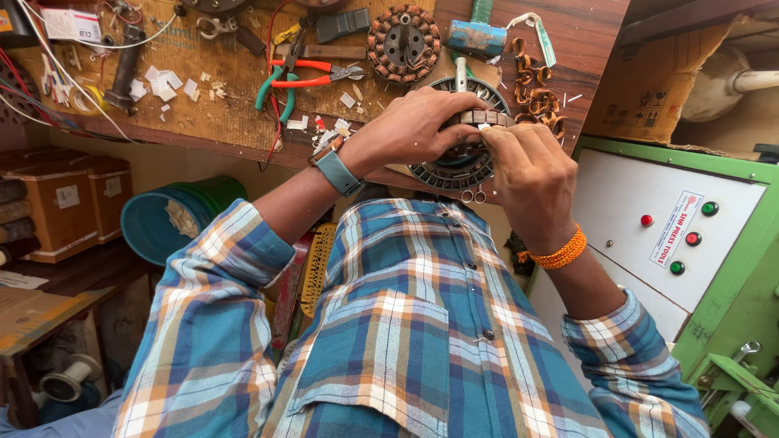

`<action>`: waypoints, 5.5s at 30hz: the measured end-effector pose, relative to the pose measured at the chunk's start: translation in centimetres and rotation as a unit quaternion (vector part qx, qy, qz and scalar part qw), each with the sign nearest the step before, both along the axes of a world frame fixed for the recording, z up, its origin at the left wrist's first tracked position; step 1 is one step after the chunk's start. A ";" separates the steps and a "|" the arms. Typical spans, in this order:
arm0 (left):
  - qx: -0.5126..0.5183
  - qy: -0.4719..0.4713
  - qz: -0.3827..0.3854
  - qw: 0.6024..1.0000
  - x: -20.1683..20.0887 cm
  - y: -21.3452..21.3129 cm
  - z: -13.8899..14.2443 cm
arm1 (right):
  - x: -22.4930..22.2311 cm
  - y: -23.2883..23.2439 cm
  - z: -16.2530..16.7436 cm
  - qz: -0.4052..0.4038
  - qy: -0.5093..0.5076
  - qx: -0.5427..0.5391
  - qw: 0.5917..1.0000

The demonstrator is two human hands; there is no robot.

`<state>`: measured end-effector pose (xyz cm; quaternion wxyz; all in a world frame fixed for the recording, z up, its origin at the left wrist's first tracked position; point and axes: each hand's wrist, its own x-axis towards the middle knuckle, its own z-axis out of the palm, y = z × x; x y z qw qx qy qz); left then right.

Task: The person repairs a motor stator by inserting white insulating material into its slots. They use scissors to cut the material and a screwdriver to press it into place, repeating the process for multiple slots.

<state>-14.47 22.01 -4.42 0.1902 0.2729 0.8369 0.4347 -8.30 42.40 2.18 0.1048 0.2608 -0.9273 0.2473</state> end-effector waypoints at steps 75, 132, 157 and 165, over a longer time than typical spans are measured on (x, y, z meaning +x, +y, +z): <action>0.124 0.393 0.183 0.893 9.2 2.7 -4.7 | 6.8 0.6 -5.4 -0.090 -0.041 -0.126 0.987; -0.057 0.247 0.294 0.922 7.4 2.1 3.2 | -8.4 -0.6 -14.0 -0.116 -0.160 0.001 0.980; 0.018 0.294 0.262 0.919 9.6 5.1 0.0 | 4.0 5.3 -9.2 -0.073 -0.185 -0.550 0.812; 0.034 0.287 0.262 0.921 10.0 4.9 0.0 | 4.8 4.6 -7.7 -0.094 -0.195 -0.540 0.814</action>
